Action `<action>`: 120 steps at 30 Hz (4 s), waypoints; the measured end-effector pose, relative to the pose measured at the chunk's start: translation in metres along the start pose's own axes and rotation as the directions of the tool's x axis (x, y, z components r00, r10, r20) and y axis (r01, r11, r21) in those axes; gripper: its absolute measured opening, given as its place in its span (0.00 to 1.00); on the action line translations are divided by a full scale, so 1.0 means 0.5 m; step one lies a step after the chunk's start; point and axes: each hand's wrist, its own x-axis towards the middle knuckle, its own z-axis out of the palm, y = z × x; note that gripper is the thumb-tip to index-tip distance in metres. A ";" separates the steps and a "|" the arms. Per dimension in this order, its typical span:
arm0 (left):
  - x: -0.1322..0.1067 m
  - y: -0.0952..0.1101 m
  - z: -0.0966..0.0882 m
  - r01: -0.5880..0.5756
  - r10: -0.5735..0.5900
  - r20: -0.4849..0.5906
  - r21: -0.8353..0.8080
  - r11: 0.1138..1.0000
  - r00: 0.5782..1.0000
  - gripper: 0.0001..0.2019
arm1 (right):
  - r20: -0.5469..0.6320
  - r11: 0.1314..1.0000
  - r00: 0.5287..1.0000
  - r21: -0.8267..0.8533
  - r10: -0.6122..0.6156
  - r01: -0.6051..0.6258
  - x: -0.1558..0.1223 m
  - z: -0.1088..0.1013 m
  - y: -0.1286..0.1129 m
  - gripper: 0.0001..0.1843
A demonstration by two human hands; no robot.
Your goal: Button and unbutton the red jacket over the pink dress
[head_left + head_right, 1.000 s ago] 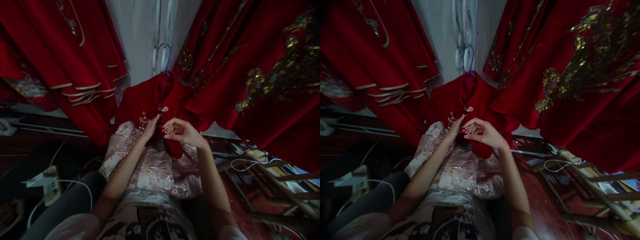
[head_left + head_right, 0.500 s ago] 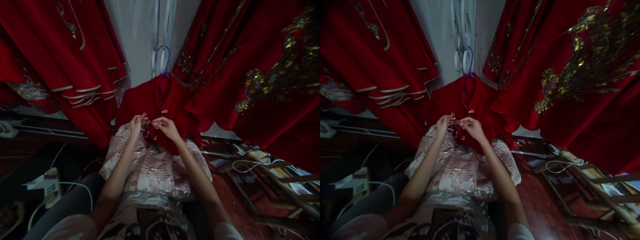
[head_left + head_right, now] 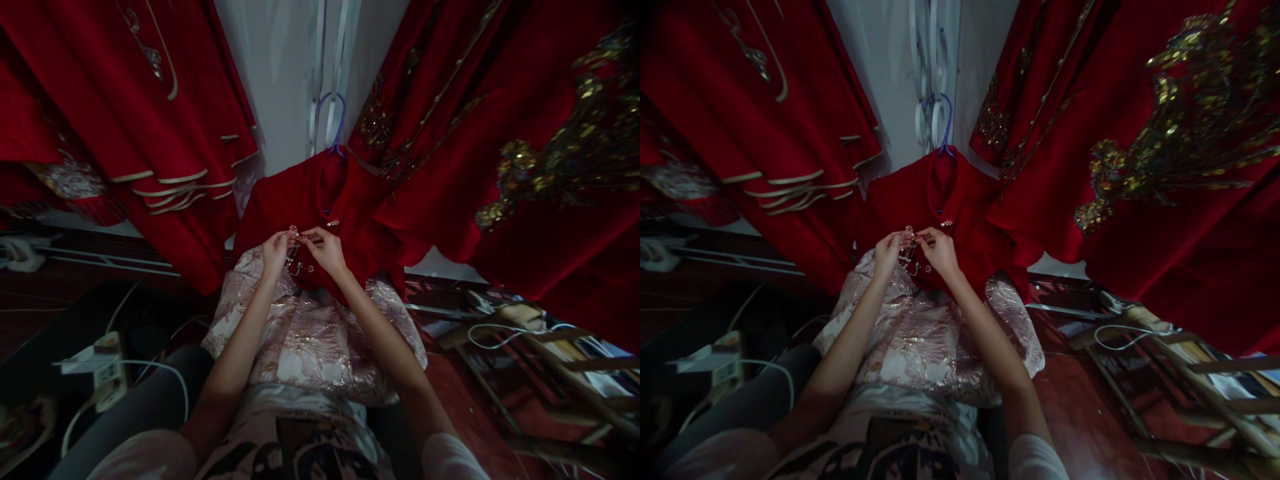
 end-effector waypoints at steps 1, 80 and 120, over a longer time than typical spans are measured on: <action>0.000 -0.001 -0.001 0.008 -0.008 -0.001 -0.012 1.000 1.000 0.14 | -0.004 1.000 1.000 -0.004 0.002 -0.002 -0.001 -0.001 -0.002 0.09; -0.055 -0.005 -0.014 -0.314 -0.127 0.531 0.658 0.684 0.838 0.13 | 0.173 0.953 0.981 -0.302 0.087 -0.032 -0.117 -0.033 0.103 0.09; -0.063 -0.095 -0.026 -0.159 -0.031 0.390 0.444 0.882 0.920 0.06 | 0.087 0.983 0.993 -0.168 0.084 -0.069 -0.114 -0.002 0.085 0.06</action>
